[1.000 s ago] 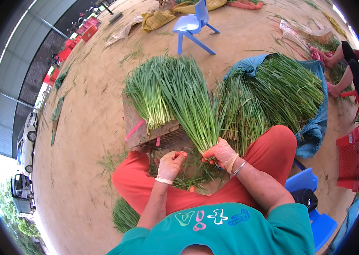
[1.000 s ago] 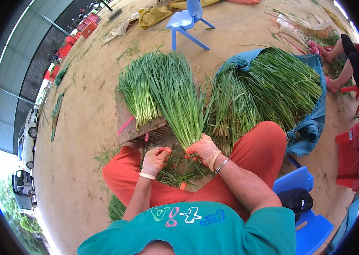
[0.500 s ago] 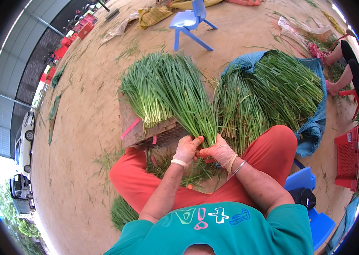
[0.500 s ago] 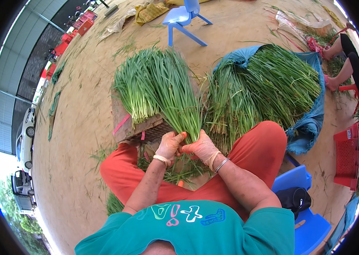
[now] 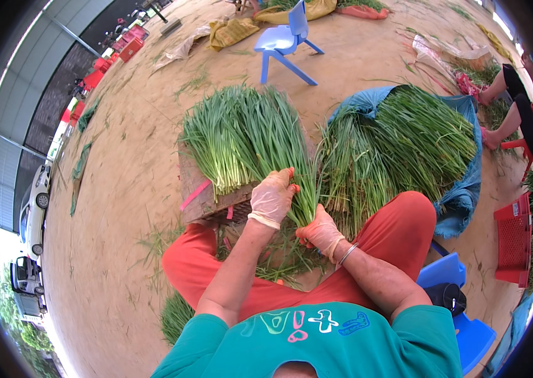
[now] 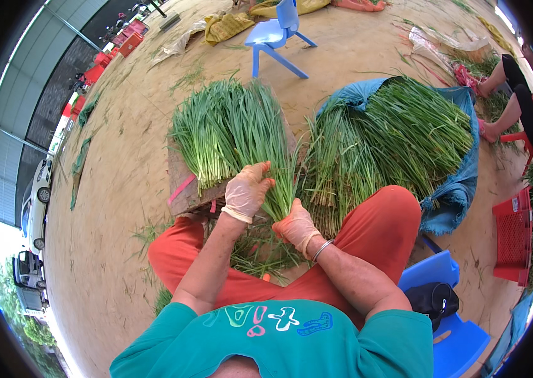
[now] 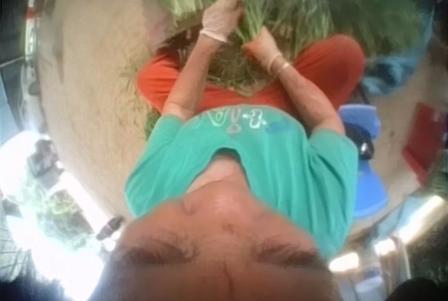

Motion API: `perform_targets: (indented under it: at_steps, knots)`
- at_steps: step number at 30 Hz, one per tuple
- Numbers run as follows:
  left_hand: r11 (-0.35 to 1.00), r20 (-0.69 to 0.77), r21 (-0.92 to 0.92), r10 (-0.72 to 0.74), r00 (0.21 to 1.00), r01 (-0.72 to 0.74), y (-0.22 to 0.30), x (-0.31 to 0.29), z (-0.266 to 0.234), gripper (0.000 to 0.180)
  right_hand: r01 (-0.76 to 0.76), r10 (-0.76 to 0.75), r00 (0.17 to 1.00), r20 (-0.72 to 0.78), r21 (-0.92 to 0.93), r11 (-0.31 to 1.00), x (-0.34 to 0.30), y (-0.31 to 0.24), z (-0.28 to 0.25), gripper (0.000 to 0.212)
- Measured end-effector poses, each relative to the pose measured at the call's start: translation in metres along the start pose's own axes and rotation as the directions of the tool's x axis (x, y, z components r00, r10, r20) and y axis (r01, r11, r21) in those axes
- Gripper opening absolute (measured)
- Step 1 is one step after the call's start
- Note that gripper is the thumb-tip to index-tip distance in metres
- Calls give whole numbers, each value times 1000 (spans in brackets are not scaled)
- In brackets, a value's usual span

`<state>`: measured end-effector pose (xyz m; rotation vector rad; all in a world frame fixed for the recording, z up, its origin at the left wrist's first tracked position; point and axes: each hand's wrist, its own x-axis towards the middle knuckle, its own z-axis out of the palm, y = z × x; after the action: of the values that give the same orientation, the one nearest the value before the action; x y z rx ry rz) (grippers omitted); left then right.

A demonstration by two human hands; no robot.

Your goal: The person sorts through a pile of green leaves by hand, removes individual stems, gathers the remaining leaves into a bundle, and ties the bundle with a thin red strip.

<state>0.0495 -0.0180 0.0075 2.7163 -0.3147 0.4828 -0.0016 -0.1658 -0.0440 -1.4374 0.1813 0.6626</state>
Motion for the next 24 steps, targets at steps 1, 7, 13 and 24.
perform_targets:
  at_steps: [1, 7, 13, 24]
  knots:
    - [1000, 180, -9, -3, 984, 4, -12, 4, 6, 13, 1, -1, 1000, -2, -42, 999, -1, -2, 3, 51]
    - [633, 95, -710, -348, 933, 308, -30, 49, -29, 14, -69, 63, 996, 62, 105, 992, -3, -4, -4, 52]
    - [91, 222, -960, -327, 918, 264, -36, -3, -130, 18, -99, 91, 994, 58, 169, 981, -3, -5, -6, 50]
    - [914, -43, -308, -292, 956, 265, -16, -45, -34, 26, -25, 20, 996, -82, -58, 998, 4, 5, 0, 49]
